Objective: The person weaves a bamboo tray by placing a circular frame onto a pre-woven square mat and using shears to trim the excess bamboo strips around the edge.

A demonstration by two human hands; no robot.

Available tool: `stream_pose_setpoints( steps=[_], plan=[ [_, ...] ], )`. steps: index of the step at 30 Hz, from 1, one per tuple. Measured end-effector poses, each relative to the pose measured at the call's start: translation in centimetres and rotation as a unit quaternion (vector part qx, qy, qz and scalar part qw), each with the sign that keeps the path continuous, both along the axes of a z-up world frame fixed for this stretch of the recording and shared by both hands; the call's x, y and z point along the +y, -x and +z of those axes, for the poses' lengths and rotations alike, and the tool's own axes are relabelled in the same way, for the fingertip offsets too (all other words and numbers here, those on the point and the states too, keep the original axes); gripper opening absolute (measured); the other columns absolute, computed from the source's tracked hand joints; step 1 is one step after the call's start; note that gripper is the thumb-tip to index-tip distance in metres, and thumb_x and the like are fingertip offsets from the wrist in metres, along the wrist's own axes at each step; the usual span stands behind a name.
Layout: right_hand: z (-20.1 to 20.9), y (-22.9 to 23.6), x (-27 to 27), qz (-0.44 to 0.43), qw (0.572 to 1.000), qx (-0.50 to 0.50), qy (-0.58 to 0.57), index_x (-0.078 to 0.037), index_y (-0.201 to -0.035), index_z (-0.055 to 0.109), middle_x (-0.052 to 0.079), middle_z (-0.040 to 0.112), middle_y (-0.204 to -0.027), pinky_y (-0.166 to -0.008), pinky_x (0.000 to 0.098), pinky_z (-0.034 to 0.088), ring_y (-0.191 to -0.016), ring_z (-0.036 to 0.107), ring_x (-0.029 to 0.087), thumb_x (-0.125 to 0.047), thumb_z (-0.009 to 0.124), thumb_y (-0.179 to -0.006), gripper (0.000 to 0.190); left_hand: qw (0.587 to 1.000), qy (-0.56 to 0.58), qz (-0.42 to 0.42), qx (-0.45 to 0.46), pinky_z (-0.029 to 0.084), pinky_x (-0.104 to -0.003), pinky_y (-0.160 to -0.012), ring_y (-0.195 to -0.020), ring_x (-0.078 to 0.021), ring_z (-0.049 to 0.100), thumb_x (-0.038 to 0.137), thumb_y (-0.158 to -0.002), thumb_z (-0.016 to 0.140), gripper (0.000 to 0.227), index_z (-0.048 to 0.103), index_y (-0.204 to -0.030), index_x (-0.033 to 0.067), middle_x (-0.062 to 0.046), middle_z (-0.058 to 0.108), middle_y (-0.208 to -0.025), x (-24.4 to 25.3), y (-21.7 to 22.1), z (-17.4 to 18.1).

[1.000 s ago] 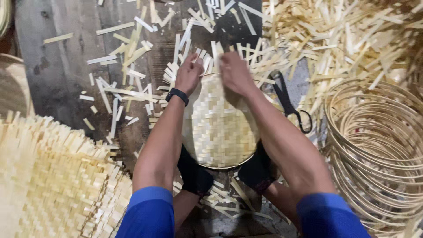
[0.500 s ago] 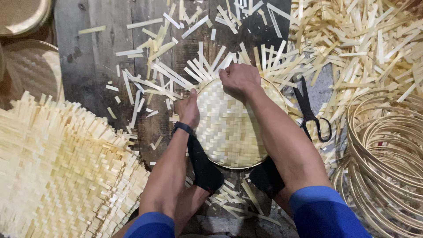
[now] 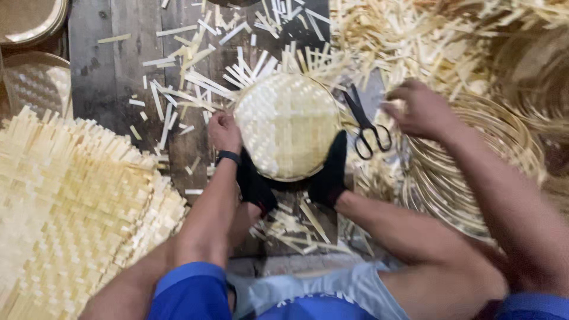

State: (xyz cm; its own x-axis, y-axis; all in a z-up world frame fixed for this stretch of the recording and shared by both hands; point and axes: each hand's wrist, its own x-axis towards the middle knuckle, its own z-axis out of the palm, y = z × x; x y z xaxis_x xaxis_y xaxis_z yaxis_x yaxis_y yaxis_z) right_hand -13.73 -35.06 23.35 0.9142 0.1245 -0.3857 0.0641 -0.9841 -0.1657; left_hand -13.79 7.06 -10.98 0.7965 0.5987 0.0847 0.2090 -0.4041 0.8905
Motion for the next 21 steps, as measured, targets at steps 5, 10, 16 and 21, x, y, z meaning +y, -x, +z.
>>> stream_pose_setpoints(
  steps=[5,10,16,21],
  plan=[
    [6.6,7.1,-3.8,-0.118,0.989,0.086,0.009,-0.007,-0.125,0.073,0.018,0.077,-0.113,-0.093,0.0489,0.06,-0.099,0.075,0.034,-0.041,0.055,-0.106,0.042,0.997,-0.031,-0.033,0.059,0.054,-0.041,-0.081,-0.086,-0.0285,0.067,0.028,-0.089,0.072,0.025,0.07,-0.098,0.0046,-0.012,0.069,-0.094,2.8,4.6,5.6],
    [-2.1,8.0,-2.3,-0.187,0.963,0.13,-0.145,-0.008,-0.132,0.065,0.015,0.069,-0.124,-0.095,0.0459,0.055,-0.109,0.068,0.027,-0.039,0.056,-0.102,0.044,0.994,-0.05,-0.059,0.076,0.054,-0.041,-0.084,-0.091,-0.029,0.068,0.036,-0.097,0.07,0.032,0.072,-0.102,0.0043,-0.013,0.071,-0.102,4.2,6.4,7.8],
    [-20.8,4.1,2.2,-0.22,0.94,0.037,-0.256,-0.001,-0.126,0.067,0.022,0.073,-0.109,-0.092,0.0418,0.053,-0.102,0.07,0.032,-0.049,0.061,-0.096,0.056,0.982,0.037,-0.109,0.148,0.052,-0.04,-0.087,-0.1,-0.03,0.068,0.047,-0.095,0.065,0.049,0.069,-0.118,0.0035,-0.018,0.073,-0.112,2.2,1.5,1.4],
    [-27.5,2.4,5.5,-0.333,0.909,-0.028,-0.248,0.005,-0.104,0.072,0.026,0.073,-0.095,-0.087,0.0427,0.053,-0.093,0.07,0.034,-0.048,0.066,-0.094,0.055,0.908,0.264,0.075,0.317,0.055,-0.05,-0.083,-0.092,-0.033,0.066,0.059,-0.107,0.047,0.071,0.068,-0.116,-0.0083,-0.022,0.072,-0.11,-2.4,-0.7,4.3]
  ],
)
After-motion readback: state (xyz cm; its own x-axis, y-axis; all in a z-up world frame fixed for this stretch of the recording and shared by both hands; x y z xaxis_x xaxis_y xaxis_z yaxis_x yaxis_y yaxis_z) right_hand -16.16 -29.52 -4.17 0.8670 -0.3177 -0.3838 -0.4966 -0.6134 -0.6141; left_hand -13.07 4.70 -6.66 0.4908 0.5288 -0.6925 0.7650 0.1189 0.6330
